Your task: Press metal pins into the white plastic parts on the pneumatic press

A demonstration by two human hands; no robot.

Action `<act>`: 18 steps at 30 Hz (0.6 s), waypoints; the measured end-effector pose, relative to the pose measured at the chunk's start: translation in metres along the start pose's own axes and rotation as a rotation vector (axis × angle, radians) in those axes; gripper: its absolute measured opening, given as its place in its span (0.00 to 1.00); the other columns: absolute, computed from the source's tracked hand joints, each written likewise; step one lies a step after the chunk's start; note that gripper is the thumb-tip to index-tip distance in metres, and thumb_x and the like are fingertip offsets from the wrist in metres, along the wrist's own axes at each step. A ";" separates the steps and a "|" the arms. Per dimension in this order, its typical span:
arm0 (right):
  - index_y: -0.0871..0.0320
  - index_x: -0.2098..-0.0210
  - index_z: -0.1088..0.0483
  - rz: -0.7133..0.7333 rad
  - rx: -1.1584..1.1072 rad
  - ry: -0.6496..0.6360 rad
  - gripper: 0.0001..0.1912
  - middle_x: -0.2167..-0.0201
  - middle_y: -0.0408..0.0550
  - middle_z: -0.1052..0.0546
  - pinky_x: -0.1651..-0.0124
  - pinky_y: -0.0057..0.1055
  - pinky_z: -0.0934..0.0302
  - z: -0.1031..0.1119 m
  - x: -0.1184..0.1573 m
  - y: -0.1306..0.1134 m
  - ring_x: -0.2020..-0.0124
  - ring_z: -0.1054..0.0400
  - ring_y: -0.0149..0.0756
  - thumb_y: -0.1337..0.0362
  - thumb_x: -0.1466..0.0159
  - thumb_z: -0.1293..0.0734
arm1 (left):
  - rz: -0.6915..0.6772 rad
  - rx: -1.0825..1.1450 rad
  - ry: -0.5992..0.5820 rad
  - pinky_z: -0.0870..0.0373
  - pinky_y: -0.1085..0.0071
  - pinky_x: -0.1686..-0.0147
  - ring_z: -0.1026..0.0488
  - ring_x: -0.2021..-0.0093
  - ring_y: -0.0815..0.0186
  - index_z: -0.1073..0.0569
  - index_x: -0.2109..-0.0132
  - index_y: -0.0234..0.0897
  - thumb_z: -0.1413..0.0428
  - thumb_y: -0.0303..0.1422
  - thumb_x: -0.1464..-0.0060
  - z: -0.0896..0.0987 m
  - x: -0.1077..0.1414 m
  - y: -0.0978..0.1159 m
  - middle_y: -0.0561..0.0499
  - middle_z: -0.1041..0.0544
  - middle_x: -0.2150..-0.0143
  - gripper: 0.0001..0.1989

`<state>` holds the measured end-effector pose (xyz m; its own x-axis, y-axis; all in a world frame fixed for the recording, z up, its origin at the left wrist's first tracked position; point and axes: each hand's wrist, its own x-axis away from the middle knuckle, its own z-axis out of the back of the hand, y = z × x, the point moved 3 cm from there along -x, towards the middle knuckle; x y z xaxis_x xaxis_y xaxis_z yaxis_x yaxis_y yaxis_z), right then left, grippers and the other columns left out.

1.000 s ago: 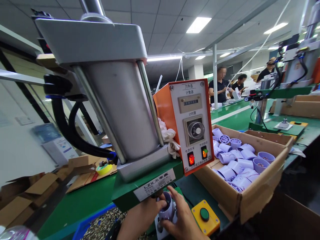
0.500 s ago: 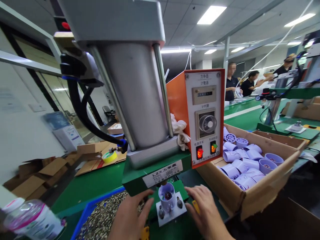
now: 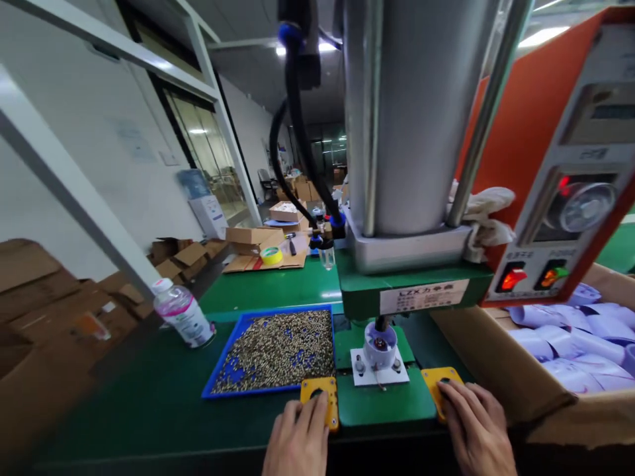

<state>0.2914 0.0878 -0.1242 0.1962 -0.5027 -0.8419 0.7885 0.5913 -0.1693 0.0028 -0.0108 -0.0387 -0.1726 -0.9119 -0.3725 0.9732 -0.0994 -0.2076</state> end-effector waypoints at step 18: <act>0.54 0.40 0.36 -0.370 -0.228 0.183 0.23 0.56 0.57 0.27 0.66 0.37 0.31 -0.071 0.031 0.024 0.64 0.25 0.45 0.56 0.33 0.42 | 0.234 0.142 -0.666 0.28 0.58 0.54 0.23 0.55 0.56 0.24 0.63 0.32 0.48 0.26 0.48 -0.009 -0.129 -0.034 0.41 0.19 0.58 0.08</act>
<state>0.2749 0.1313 -0.1909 -0.1962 -0.5982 -0.7770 0.6335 0.5275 -0.5661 -0.0096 0.1141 0.0083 0.1279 -0.9605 0.2473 0.9915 0.1184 -0.0531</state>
